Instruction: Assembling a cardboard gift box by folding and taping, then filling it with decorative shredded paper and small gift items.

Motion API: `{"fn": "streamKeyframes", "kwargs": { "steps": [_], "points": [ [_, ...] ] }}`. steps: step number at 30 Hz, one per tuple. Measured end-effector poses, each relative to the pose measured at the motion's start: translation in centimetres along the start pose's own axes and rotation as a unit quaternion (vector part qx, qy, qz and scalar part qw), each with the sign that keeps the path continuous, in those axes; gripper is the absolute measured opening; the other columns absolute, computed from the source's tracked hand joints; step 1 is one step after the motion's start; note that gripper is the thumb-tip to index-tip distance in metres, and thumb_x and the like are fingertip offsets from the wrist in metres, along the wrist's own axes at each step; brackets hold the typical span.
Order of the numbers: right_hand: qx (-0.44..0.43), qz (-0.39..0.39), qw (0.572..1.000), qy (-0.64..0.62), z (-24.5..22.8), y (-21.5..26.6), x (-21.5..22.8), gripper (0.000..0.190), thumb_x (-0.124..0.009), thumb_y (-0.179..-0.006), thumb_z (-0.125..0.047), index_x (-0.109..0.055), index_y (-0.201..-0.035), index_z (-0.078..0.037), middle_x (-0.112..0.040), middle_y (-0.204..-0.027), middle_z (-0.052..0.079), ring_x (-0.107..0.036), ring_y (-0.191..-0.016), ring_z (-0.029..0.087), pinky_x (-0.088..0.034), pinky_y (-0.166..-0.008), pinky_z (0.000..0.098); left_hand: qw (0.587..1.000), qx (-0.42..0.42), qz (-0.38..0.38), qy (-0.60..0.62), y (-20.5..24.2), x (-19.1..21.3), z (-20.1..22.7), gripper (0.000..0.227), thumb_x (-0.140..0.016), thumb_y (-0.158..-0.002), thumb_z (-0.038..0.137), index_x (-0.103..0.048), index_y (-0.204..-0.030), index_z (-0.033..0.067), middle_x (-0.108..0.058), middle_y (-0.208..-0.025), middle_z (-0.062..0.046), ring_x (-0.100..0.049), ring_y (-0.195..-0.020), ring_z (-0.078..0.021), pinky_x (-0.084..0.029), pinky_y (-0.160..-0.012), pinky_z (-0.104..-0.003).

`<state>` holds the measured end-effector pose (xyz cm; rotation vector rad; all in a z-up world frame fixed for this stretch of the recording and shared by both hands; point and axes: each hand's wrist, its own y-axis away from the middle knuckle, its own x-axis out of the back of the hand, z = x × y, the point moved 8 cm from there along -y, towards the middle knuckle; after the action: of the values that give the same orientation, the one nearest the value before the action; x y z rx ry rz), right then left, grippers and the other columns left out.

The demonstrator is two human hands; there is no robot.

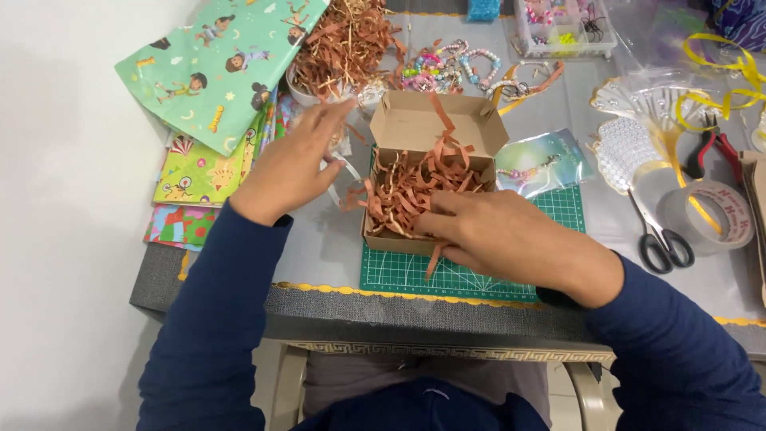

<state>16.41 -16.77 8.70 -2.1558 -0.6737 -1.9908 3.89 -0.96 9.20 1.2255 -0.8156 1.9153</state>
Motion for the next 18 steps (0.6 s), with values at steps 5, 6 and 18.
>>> {"fn": "streamKeyframes", "kwargs": {
  "steps": [5, 6, 18],
  "points": [
    [-0.026, 0.045, 0.960, -0.275, 1.7, -0.3, 2.0, 0.013, -0.071, -0.091, -0.018, -0.079, -0.101, -0.018, -0.078, -0.091, 0.003, -0.078, -0.080, 0.030, -0.062, -0.071, 0.0405, 0.987, -0.034, 0.009, 0.159, -1.2, -0.7, -0.7, 0.054, -0.063, -0.093, 0.004, -0.050, -0.145, 0.0079, -0.062, -0.121, -0.022, -0.074, -0.092, -0.0396, -0.058, -0.076, -0.048],
    [-0.026, 0.044, 0.961, -0.272, 2.2, -0.6, 1.9, 0.013, -0.071, -0.091, -0.018, -0.079, -0.101, -0.018, -0.078, -0.091, 0.003, -0.078, -0.080, 0.030, -0.062, -0.071, 0.0405, 0.986, -0.035, 0.012, 0.160, -1.4, -1.3, -1.6, 0.054, -0.063, -0.093, 0.004, -0.050, -0.145, 0.0079, -0.062, -0.121, -0.022, -0.074, -0.092, -0.0396, -0.058, -0.076, -0.048],
    [-0.077, -0.015, 0.994, -0.079, 4.7, -4.7, -5.7, 0.022, -0.071, -0.088, -0.009, -0.077, -0.109, -0.015, -0.077, -0.096, 0.009, -0.077, -0.085, 0.031, -0.062, -0.072, 0.0367, 0.963, -0.086, -0.022, 0.254, -0.7, 2.2, 5.3, 0.018, -0.065, -0.099, 0.021, -0.075, -0.104, 0.0058, -0.074, -0.078, -0.013, -0.071, -0.071, -0.0253, -0.058, -0.063, -0.035]
  ]
}}
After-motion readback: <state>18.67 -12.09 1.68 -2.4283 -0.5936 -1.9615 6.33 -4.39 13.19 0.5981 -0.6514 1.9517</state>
